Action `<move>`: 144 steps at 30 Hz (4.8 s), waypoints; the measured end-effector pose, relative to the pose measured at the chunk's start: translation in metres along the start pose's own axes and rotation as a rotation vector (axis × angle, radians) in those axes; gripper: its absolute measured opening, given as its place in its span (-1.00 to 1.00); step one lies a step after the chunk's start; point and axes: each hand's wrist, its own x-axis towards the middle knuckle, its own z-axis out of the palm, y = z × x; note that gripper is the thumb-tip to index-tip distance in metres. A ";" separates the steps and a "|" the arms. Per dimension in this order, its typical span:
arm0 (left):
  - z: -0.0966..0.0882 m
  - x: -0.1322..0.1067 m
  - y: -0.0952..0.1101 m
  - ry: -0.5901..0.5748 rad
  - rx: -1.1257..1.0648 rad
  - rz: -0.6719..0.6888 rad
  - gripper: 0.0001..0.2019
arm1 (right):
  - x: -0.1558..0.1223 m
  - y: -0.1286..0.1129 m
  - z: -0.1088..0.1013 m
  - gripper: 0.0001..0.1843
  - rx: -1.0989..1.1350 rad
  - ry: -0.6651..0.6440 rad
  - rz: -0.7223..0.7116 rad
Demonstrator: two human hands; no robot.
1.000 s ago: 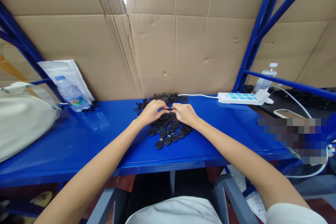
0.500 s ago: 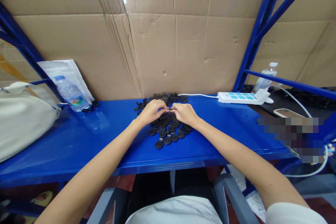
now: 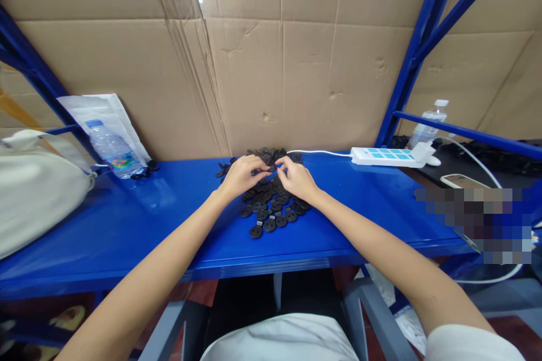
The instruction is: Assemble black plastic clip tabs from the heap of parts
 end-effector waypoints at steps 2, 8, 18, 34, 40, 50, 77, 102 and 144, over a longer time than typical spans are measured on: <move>0.000 0.000 0.000 0.020 -0.009 0.008 -0.92 | 0.000 0.000 0.001 -0.77 0.152 -0.007 0.077; 0.000 0.000 -0.001 0.033 -0.072 0.068 -0.95 | 0.003 0.001 0.004 -0.58 0.529 -0.199 0.307; -0.002 -0.002 0.006 -0.062 -0.120 -0.142 -0.81 | 0.003 -0.002 0.004 -0.58 0.563 -0.138 0.303; 0.000 -0.003 0.002 -0.114 -0.163 -0.166 -0.82 | 0.001 0.000 0.005 -0.57 0.467 -0.107 0.238; 0.002 -0.003 0.000 -0.130 -0.158 -0.139 -0.83 | 0.001 0.002 0.001 -0.70 0.292 -0.073 0.131; -0.001 -0.002 0.001 -0.072 -0.231 -0.067 -0.92 | -0.002 -0.002 -0.002 -0.86 -0.246 -0.059 -0.183; -0.003 -0.001 -0.001 -0.084 -0.130 -0.020 -0.95 | -0.003 -0.004 0.000 -0.85 -0.062 -0.039 -0.247; 0.001 -0.004 -0.004 -0.054 -0.185 -0.054 -0.87 | -0.002 -0.003 -0.001 -0.92 -0.125 -0.036 -0.225; 0.005 -0.004 -0.002 -0.189 -0.375 -0.150 -0.78 | 0.001 -0.004 0.001 -0.78 0.200 -0.038 0.010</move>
